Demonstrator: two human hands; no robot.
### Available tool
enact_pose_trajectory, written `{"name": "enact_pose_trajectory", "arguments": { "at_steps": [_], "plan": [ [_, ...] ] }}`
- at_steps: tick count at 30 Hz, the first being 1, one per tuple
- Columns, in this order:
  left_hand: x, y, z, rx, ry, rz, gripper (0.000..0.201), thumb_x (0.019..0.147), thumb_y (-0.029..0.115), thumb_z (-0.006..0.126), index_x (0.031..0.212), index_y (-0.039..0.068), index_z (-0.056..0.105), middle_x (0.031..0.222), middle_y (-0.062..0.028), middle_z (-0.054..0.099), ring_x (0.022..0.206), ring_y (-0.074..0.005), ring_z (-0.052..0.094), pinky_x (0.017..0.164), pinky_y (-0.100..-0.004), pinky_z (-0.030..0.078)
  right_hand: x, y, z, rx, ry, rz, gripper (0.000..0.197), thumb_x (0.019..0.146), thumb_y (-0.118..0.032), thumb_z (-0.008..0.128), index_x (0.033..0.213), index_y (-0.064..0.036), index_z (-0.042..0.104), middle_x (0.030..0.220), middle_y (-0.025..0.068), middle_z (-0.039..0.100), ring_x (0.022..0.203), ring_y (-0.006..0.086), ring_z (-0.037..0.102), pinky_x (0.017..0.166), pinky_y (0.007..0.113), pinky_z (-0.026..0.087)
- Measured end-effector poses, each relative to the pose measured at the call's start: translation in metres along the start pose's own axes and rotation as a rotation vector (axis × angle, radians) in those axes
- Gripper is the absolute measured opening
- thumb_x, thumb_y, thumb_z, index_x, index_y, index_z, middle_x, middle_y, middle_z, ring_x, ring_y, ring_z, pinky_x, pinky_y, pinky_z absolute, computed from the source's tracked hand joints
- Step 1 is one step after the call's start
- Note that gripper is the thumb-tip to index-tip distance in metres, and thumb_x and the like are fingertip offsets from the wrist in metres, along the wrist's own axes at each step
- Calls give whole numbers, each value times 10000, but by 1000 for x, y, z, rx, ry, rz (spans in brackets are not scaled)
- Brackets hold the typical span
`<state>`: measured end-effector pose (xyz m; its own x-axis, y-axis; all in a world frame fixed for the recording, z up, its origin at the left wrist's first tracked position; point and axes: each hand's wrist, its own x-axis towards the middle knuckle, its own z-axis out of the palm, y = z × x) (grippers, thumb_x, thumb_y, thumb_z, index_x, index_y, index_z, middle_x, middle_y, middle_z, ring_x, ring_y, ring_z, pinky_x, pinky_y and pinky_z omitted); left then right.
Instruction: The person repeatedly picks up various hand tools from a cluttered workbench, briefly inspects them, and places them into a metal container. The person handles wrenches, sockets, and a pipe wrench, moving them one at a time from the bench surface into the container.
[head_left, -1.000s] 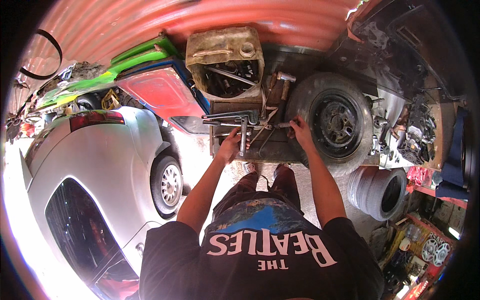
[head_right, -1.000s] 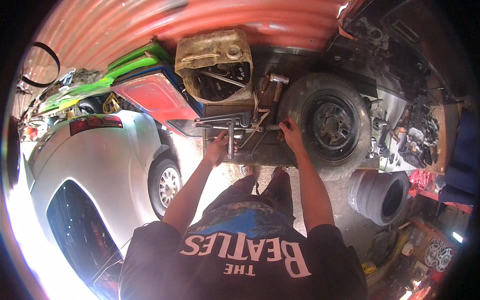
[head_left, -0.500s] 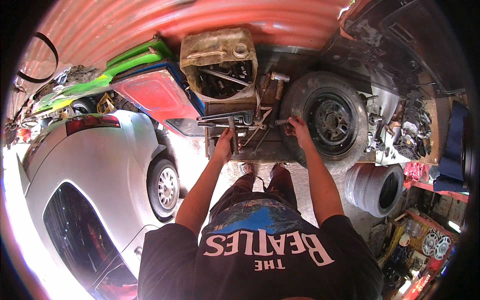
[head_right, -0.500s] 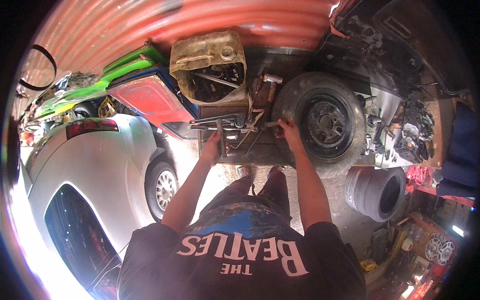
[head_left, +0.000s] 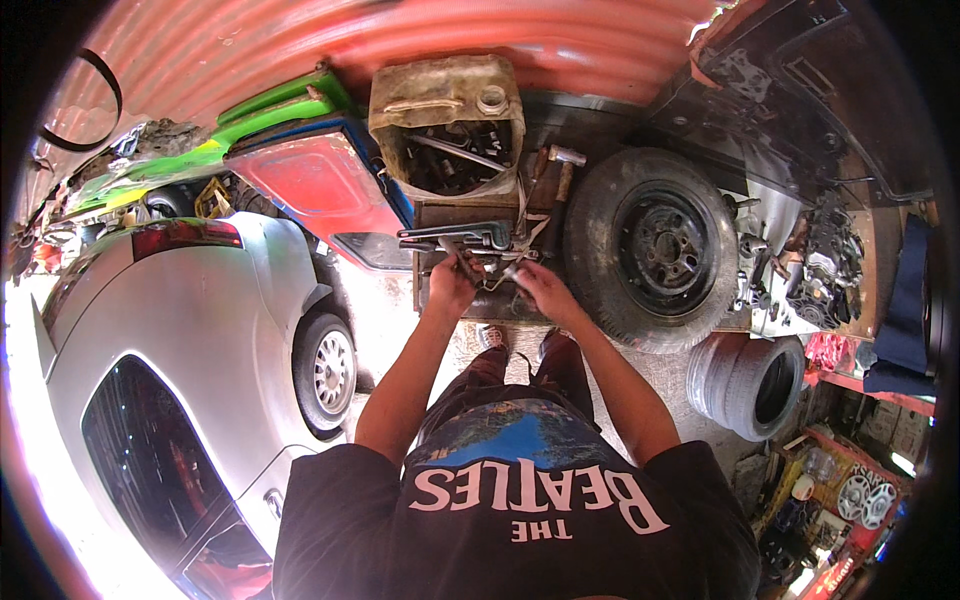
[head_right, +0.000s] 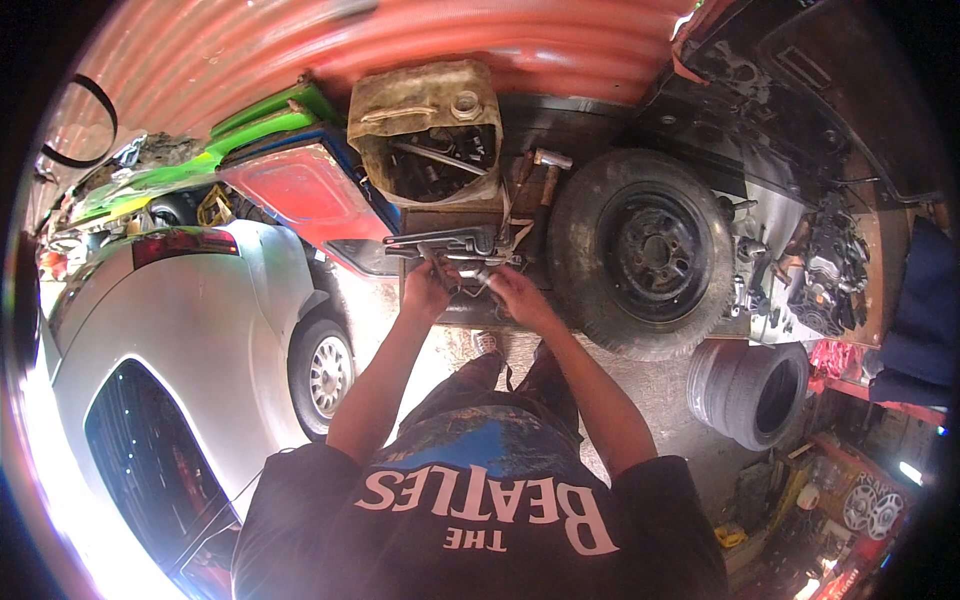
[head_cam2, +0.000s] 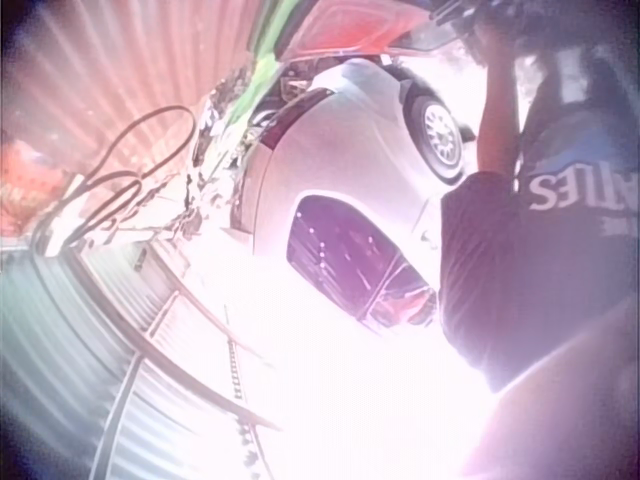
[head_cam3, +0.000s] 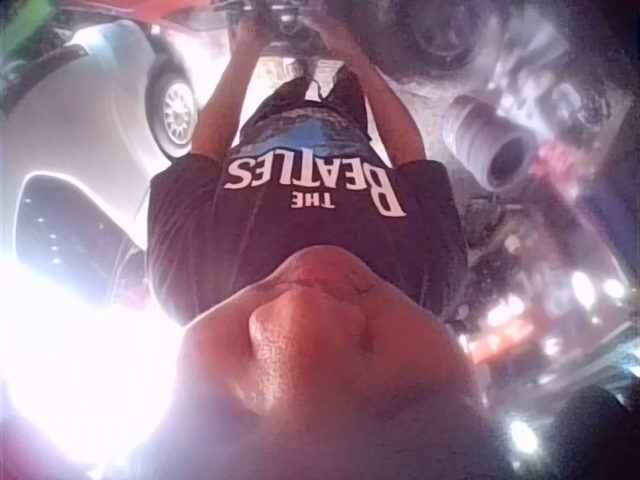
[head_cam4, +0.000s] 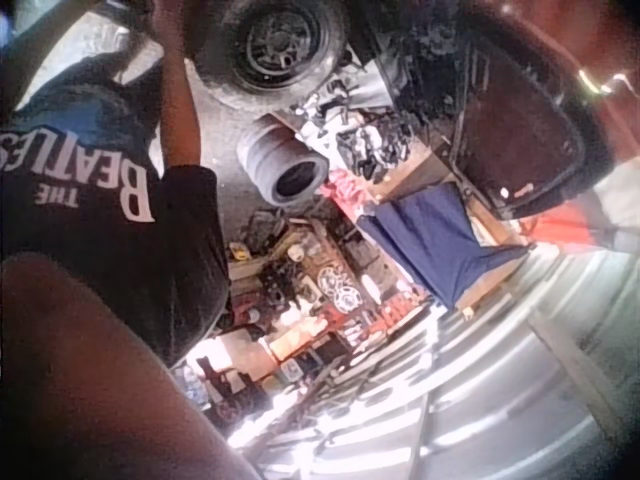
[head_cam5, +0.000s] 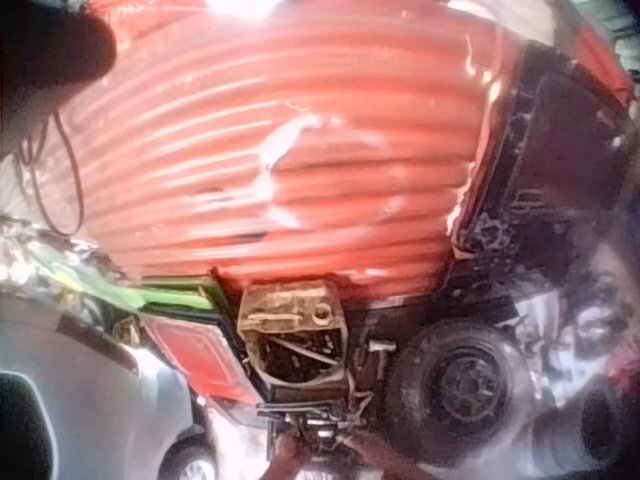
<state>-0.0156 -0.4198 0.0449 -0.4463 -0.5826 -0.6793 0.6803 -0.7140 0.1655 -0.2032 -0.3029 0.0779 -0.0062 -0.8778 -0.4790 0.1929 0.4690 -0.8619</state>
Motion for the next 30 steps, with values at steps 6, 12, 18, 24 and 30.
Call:
{"name": "enact_pose_trajectory", "arguments": {
  "at_steps": [6, 12, 18, 24, 30],
  "plan": [
    [7, -6, 4, -28, -13, 45, 253, 1052, 230, 373, 963, 19, 481, 872, -98, 502, 786, -236, 499, 726, -364, 460, -4, 14, 42, -420, 165, -303, 289, 1002, -260, 605, 1130, -2, 578, 883, 105, 644, 752, 178, 585, 672, 314, 450],
    [6, -17, 13, -10, 4, 248, 182, 1034, 211, 426, 982, 47, 487, 885, -93, 541, 781, -221, 510, 740, -366, 457, -13, -3, 59, -627, 343, -337, 312, 964, -246, 634, 1119, 17, 569, 901, 240, 650, 772, 393, 637, 682, 439, 504],
    [2, -20, 31, 41, 2, 356, 113, 1035, 203, 450, 1006, 94, 464, 879, -59, 546, 772, -204, 517, 719, -364, 452, -12, -7, 66, -793, 479, -493, 263, 947, -232, 633, 1103, -30, 570, 914, 241, 648, 842, 455, 645, 690, 526, 505],
    [-10, -22, 53, 171, -46, 364, 105, 1048, 235, 464, 1024, 145, 413, 840, -36, 520, 696, -178, 492, 664, -335, 433, -7, 3, 57, -629, 410, -427, 287, 936, -213, 667, 1108, -1, 578, 933, 209, 676, 840, 390, 686, 709, 440, 522],
    [-20, 2, 46, 918, -257, 554, 207, 1062, 193, 455, 1240, 107, 395, 912, -67, 568, 757, -160, 539, 734, -309, 464, -7, -13, 22, -450, 356, -416, 296, 923, -227, 704, 1094, 3, 630, 975, 163, 707, 882, 259, 687, 778, 350, 518]
  ]
}}
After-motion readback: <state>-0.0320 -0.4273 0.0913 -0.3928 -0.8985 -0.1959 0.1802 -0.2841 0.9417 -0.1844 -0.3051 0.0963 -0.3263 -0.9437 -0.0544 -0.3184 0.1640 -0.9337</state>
